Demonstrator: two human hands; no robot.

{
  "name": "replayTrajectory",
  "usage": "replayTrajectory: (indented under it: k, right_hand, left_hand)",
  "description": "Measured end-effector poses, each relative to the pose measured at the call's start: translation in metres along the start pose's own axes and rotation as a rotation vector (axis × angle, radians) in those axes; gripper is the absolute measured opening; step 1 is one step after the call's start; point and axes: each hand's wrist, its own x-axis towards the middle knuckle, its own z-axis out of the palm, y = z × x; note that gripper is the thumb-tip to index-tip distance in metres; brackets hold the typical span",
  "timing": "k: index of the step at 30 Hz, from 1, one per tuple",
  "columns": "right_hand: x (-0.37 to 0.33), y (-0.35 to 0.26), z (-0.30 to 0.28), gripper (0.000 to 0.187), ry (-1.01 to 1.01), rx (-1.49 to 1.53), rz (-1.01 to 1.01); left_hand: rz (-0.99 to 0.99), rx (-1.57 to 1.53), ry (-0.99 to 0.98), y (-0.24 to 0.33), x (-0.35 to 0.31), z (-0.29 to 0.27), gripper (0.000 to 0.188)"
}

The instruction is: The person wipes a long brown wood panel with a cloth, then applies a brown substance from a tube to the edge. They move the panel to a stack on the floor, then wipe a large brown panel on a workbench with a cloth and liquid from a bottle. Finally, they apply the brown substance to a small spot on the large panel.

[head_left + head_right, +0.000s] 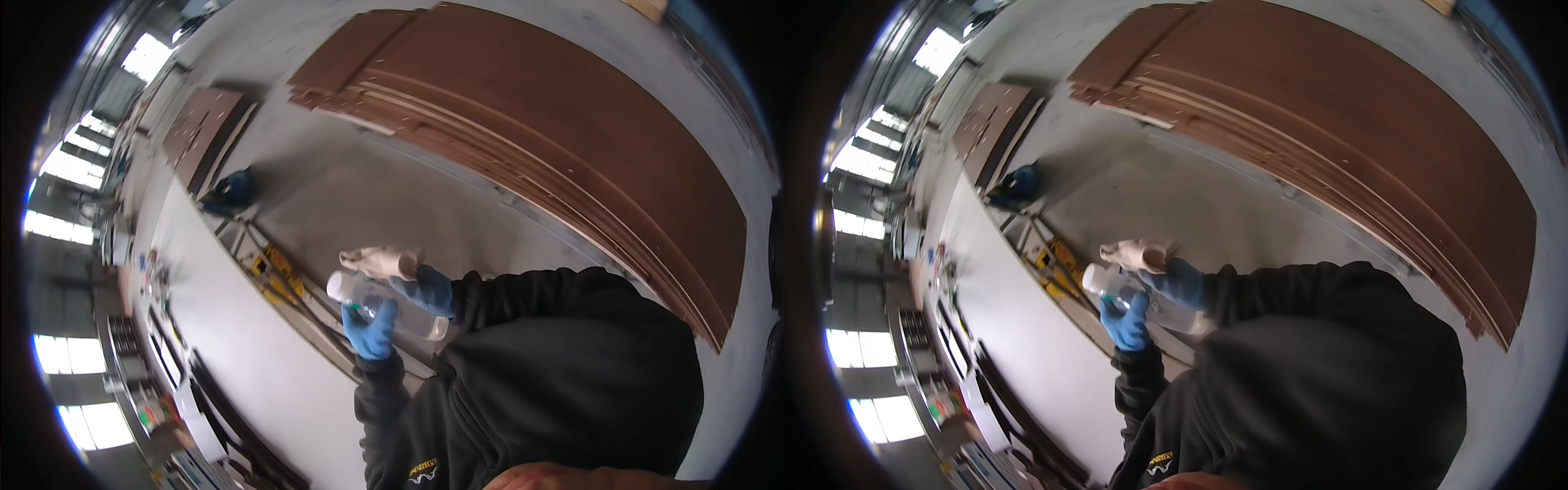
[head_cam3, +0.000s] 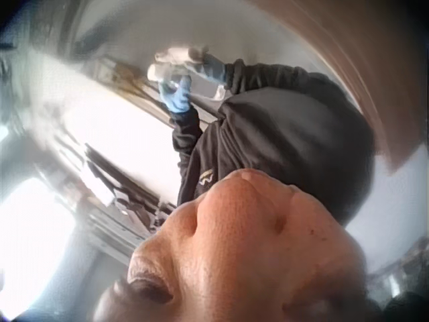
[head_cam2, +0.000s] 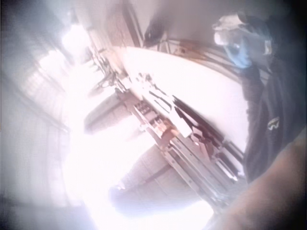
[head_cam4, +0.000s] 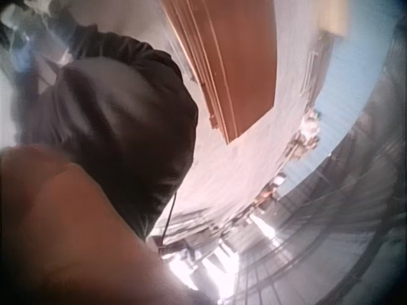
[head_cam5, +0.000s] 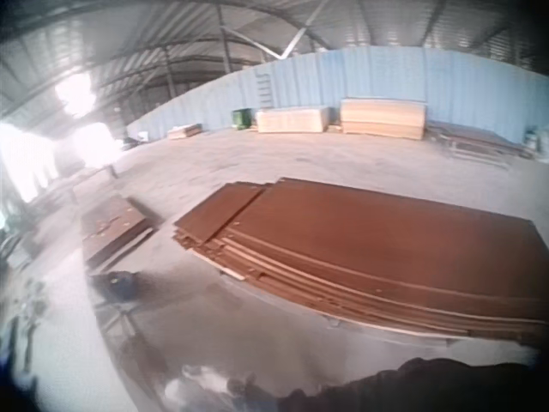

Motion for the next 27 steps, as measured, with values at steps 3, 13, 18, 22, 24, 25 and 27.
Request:
replayTrajectory:
  k: [3, 13, 18, 22, 24, 25, 27]
  right_hand:
    - [-0.015, -0.07, -0.024, 0.052, 0.348, -0.526, -0.387]
    - [-0.055, -0.222, -0.109, 0.062, 0.935, -0.247, -0.526]
    - [-0.057, -0.271, -0.145, 0.062, 0.868, -0.115, -0.733]
    - [-0.046, -0.322, -0.179, 0.068, 0.803, -0.102, -0.864]
    - [-0.045, -0.338, -0.189, 0.069, 0.808, -0.154, -0.93]
    - [-0.047, -0.345, -0.192, 0.07, 0.844, -0.175, -0.942]
    - [-0.049, -0.357, -0.194, 0.07, 0.983, -0.211, -0.924]
  left_hand:
    - [-0.05, -0.055, -0.138, -0.01, 0.06, 0.094, 0.059]
    - [-0.024, 0.237, -0.971, -0.035, 0.174, 0.28, 0.118]
    - [-0.097, 0.306, -1.161, -0.043, 0.227, 0.339, 0.11]
    - [-0.464, -0.219, -1.116, -0.063, 0.264, 0.388, 0.096]
    - [-0.34, -0.165, -1.18, -0.08, 0.284, 0.403, 0.097]
    - [-0.437, -0.284, -1.182, -0.088, 0.289, 0.407, 0.1]
    - [-0.45, -0.399, -1.267, -0.107, 0.294, 0.418, 0.103]
